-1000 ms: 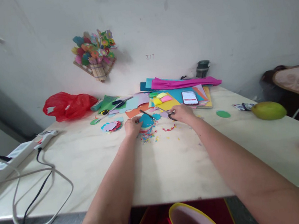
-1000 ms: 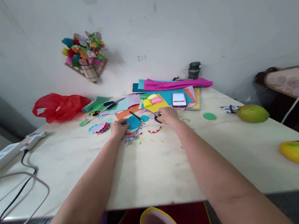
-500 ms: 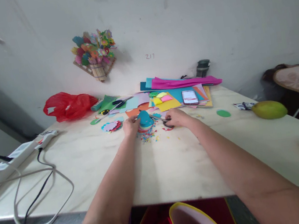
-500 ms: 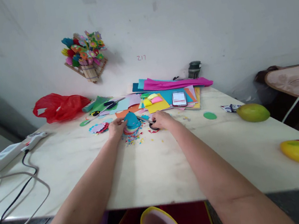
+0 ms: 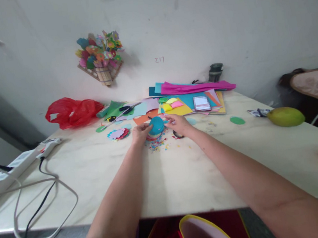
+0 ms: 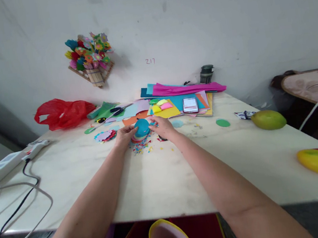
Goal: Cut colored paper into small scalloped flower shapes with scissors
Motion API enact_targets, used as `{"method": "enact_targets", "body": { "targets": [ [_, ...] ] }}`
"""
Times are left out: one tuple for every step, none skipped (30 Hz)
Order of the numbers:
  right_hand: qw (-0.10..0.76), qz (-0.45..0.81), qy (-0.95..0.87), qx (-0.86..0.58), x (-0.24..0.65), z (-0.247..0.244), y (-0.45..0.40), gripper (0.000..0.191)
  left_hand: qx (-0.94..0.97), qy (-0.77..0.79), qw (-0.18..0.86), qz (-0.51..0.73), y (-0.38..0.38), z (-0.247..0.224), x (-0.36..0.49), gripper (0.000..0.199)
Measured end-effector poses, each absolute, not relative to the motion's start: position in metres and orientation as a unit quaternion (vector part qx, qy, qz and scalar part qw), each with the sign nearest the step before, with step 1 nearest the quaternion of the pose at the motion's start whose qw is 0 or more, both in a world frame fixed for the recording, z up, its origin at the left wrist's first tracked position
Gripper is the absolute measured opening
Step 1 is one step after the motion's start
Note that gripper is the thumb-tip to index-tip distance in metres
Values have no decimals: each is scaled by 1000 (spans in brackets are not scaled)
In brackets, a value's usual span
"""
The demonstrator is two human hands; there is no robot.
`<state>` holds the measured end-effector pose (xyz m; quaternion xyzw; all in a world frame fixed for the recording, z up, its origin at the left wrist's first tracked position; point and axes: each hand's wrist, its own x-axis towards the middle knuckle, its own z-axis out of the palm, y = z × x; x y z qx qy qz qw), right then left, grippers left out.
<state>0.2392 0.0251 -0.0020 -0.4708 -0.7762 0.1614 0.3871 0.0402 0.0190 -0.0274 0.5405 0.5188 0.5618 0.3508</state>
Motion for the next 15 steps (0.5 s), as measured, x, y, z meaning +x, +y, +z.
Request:
{"method": "enact_targets", "body": {
  "targets": [
    [397,172,-770,-469,235,-5,25,41,544,502,370,562,18,-27,40,41],
    [405,183,-761,-472,232,-6,25,41,547,491,379,562,18,-27,41,42],
    [412,191,-751,-479,230,-7,25,40,551,486,382,561,17,-27,41,43],
    [417,194,-743,-486,228,-7,24,38,556,484,382,558,16,-27,42,43],
    [421,194,-737,-492,227,-7,23,32,560,483,380,555,15,-26,42,43],
    [423,193,-735,-494,226,-6,22,26,564,482,379,553,14,-26,43,44],
    [425,192,-735,-493,227,-4,21,19,567,480,379,552,13,-25,43,44],
    [427,191,-736,-489,227,-3,20,14,570,475,380,552,12,-24,43,44],
    [430,190,-738,-484,229,-2,20,11,572,466,383,556,12,-24,43,44],
    [435,189,-738,-480,231,-2,19,10,572,454,386,564,11,-23,42,45],
    [443,187,-737,-475,232,-2,19,11,568,444,389,574,12,-23,41,47],
    [451,182,-736,-471,234,-2,19,12,560,437,389,587,12,-23,40,48],
    [458,175,-735,-468,236,-2,20,14,547,434,388,602,13,-23,38,49],
    [463,167,-735,-466,237,-3,20,15,533,440,380,615,14,-24,35,48],
    [466,160,-737,-464,238,-5,21,15,520,452,363,627,15,-24,32,48]
  ]
}}
